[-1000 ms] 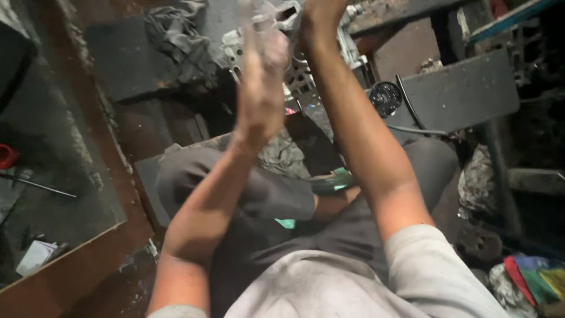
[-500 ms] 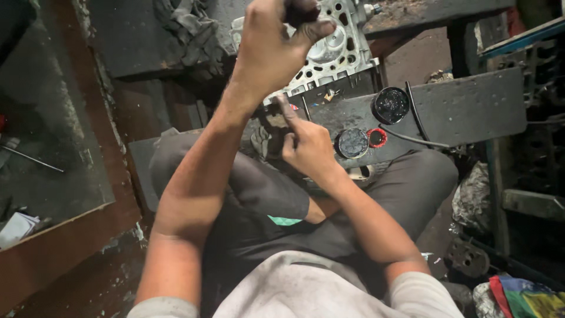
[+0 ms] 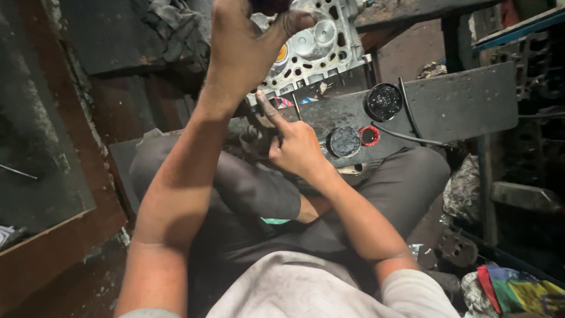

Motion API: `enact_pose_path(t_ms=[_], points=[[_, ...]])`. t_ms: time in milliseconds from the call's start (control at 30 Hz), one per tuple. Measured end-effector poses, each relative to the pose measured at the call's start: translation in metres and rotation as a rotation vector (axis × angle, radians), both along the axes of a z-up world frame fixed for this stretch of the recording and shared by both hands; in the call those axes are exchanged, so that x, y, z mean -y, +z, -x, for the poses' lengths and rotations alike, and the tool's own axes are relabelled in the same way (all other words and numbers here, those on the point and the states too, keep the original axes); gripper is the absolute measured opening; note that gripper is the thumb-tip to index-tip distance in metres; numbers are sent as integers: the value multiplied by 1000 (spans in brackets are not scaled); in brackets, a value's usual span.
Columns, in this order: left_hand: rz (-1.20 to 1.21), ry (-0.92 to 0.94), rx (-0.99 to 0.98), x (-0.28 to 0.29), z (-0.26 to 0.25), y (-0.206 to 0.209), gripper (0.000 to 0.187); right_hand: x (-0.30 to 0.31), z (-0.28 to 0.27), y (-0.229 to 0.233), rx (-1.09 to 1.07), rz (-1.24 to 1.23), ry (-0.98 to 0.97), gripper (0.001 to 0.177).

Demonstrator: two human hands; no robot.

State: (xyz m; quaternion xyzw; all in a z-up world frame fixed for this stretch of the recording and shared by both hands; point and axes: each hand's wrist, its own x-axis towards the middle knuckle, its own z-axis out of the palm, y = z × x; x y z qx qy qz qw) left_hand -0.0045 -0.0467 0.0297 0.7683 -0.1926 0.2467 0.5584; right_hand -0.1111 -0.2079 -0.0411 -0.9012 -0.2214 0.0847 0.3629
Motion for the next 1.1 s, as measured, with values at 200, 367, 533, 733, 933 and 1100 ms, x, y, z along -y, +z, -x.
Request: enact_pose_path(t_ms=[200, 367, 533, 733, 933, 1100], points=[[184, -221, -37, -4, 5, -1, 19, -1, 0, 2, -14, -17, 18, 100], [54, -155, -235, -8, 13, 7, 18, 7, -3, 4, -260, -256, 85, 93], [65, -241, 13, 1, 12, 7, 8, 30, -12, 9, -703, -813, 79, 95], [-40, -87, -95, -3, 6, 7, 15, 31, -29, 18, -679, -962, -73, 93], [-102, 28, -8, 10, 7, 5, 27, 24, -48, 15, -690, -959, -83, 93], [93, -130, -77, 8, 11, 4, 12, 19, -54, 11, -695, -914, -82, 94]])
